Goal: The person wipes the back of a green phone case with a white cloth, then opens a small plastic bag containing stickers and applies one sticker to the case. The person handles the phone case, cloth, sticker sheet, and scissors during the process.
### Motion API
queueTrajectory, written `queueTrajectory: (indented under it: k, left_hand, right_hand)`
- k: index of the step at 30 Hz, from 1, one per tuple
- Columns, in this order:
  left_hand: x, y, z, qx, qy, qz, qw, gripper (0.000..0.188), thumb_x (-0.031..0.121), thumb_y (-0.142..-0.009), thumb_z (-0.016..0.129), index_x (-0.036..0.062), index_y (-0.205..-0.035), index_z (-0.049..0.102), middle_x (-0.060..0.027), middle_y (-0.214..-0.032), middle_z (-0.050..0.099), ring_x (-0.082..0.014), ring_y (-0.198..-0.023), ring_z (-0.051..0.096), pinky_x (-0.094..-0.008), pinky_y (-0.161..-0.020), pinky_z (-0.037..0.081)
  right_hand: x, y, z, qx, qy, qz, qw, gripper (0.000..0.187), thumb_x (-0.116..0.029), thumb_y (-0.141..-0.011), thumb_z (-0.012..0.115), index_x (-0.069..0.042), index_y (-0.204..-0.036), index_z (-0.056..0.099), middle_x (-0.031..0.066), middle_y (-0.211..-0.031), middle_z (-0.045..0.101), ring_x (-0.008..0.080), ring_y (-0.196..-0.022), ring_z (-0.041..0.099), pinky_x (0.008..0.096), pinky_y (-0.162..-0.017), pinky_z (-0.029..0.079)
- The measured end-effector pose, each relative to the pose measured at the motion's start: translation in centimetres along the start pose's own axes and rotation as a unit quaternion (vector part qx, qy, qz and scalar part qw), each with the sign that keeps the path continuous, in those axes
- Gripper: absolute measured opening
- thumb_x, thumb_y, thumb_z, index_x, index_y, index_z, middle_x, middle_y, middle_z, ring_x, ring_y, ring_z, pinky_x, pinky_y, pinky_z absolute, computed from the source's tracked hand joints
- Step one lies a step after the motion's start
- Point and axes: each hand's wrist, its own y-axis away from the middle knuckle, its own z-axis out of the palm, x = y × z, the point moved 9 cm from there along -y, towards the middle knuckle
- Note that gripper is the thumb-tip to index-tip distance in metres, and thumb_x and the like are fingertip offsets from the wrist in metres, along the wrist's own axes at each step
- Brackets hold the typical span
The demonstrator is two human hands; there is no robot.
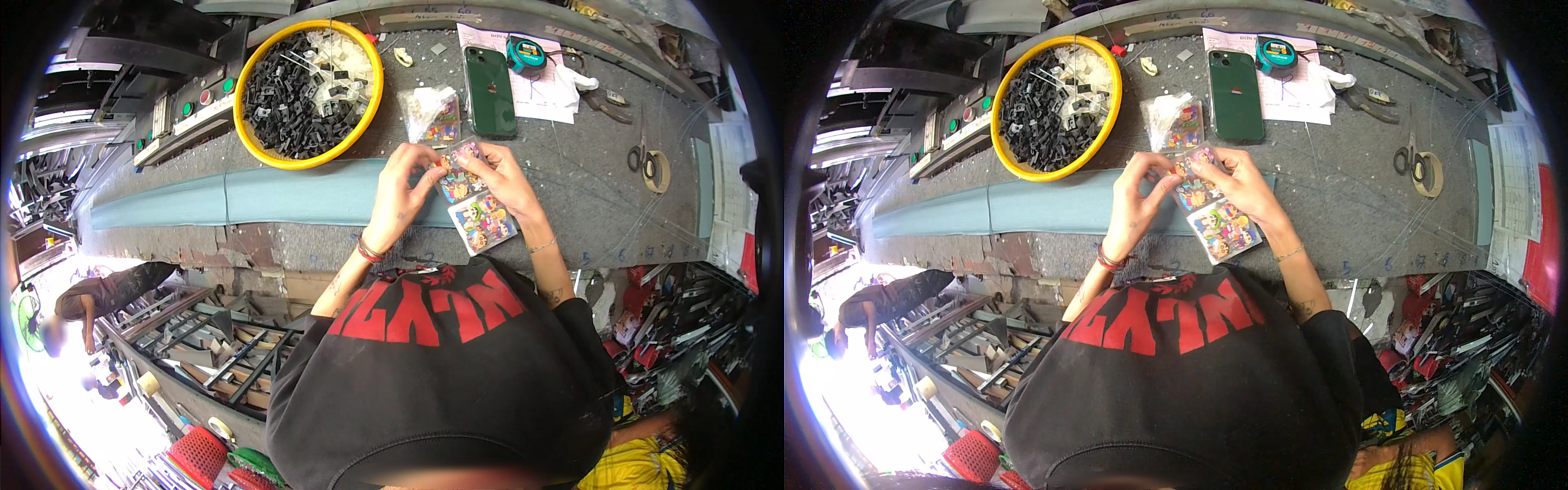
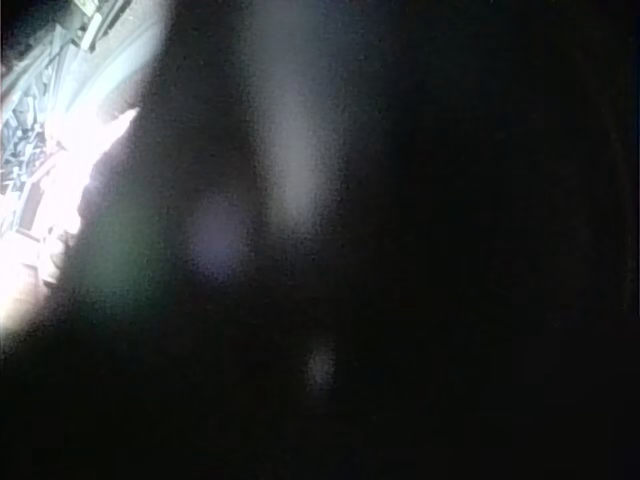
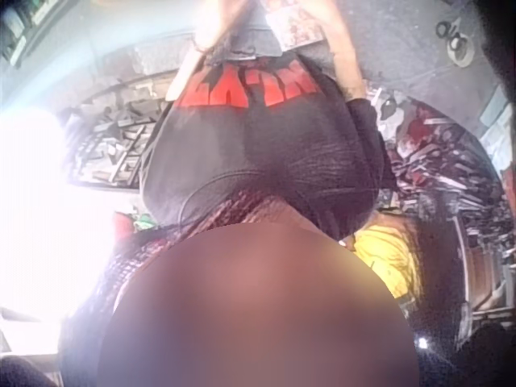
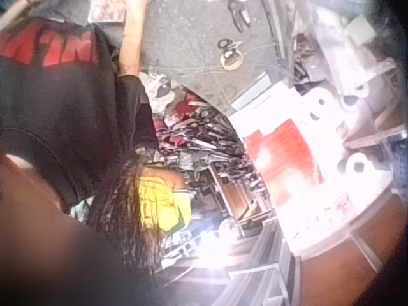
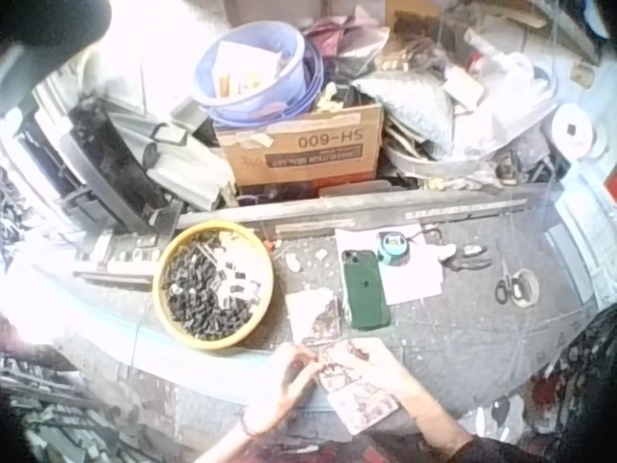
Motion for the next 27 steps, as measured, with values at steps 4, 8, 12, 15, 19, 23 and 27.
queueTrajectory:
  k: [4, 8, 12, 15, 19, 23, 27]
  left_hand:
    - [-1.7, -0.3, 2.4, -0.004, 0.292, -0.112, 0.95, 0.027, 0.011, -0.087, 0.064, -0.0014, -0.108, 0.053, -0.0084, -0.101, 0.062, -0.0102, -0.085, 0.057, -0.0257, -0.073, 0.047]
    - [-1.1, -1.8, 4.2, -0.077, 0.266, -0.099, 0.956, 0.022, 0.017, -0.093, 0.055, -0.0017, -0.104, 0.056, -0.0041, -0.089, 0.062, -0.0063, -0.079, 0.054, -0.0248, -0.07, 0.046]
    - [-0.2, -2.6, 5.2, -0.183, 0.165, -0.088, 0.965, 0.021, 0.02, -0.095, 0.052, -0.0014, -0.098, 0.054, -0.0059, -0.081, 0.06, -0.0067, -0.072, 0.053, -0.0249, -0.063, 0.044]
    - [1.4, -3.4, 5.6, -0.213, 0.046, -0.032, 0.975, 0.021, 0.018, -0.087, 0.06, 0.0002, -0.095, 0.053, -0.0106, -0.079, 0.057, -0.0162, -0.073, 0.055, -0.0311, -0.065, 0.044]
    - [6.8, -2.9, 4.6, -0.024, -0.261, 0.172, 0.95, 0.033, 0.025, -0.075, 0.071, 0.0062, -0.097, 0.055, -0.0096, -0.096, 0.052, -0.0268, -0.086, 0.052, -0.0377, -0.074, 0.039]
    - [8.1, -1.2, 6.5, -0.076, -0.26, 0.178, 0.946, 0.022, 0.022, -0.08, 0.067, 0.0062, -0.091, 0.057, -0.0085, -0.086, 0.054, -0.025, -0.082, 0.054, -0.037, -0.074, 0.038]
    - [6.8, -1.2, 7.8, -0.169, -0.113, 0.098, 0.974, 0.016, 0.019, -0.083, 0.064, 0.0049, -0.088, 0.057, -0.0084, -0.078, 0.056, -0.0252, -0.074, 0.058, -0.0368, -0.073, 0.039]
  right_hand:
    - [-1.2, 0.0, -0.4, 0.036, -0.037, -0.051, 0.997, 0.019, -0.015, -0.091, 0.058, 0.0, -0.101, 0.063, 0.0018, -0.089, 0.066, 0.0044, -0.078, 0.059, 0.0215, -0.069, 0.049]
    - [-2.4, 0.7, -1.9, 0.077, 0.018, -0.081, 0.994, 0.017, -0.012, -0.09, 0.059, 0.001, -0.1, 0.061, 0.0011, -0.091, 0.064, 0.0044, -0.081, 0.058, 0.0206, -0.071, 0.048]
    - [-2.6, 2.4, -3.2, 0.079, 0.039, -0.092, 0.992, 0.015, -0.009, -0.089, 0.059, 0.002, -0.099, 0.06, -0.0001, -0.089, 0.062, 0.0041, -0.08, 0.056, 0.0204, -0.07, 0.046]
    - [-1.9, 3.6, -4.2, 0.096, 0.088, -0.075, 0.989, 0.01, -0.008, -0.089, 0.058, 0.001, -0.092, 0.06, -0.0012, -0.083, 0.061, 0.0033, -0.076, 0.055, 0.0201, -0.067, 0.045]
    - [-0.3, 5.2, -5.3, 0.195, 0.059, -0.055, 0.977, 0.006, -0.007, -0.087, 0.06, 0.0, -0.087, 0.06, -0.0032, -0.076, 0.059, 0.0021, -0.072, 0.052, 0.0193, -0.063, 0.043]
    - [-0.2, 6.9, -5.0, 0.254, 0.017, -0.106, 0.961, 0.009, -0.008, -0.087, 0.06, 0.0, -0.09, 0.061, -0.0016, -0.075, 0.06, 0.0029, -0.069, 0.053, 0.0199, -0.058, 0.042]
    - [-0.9, 8.5, -4.6, 0.263, 0.018, -0.128, 0.956, 0.01, -0.008, -0.089, 0.057, 0.0, -0.093, 0.06, -0.0015, -0.075, 0.059, 0.0027, -0.069, 0.053, 0.0197, -0.058, 0.042]
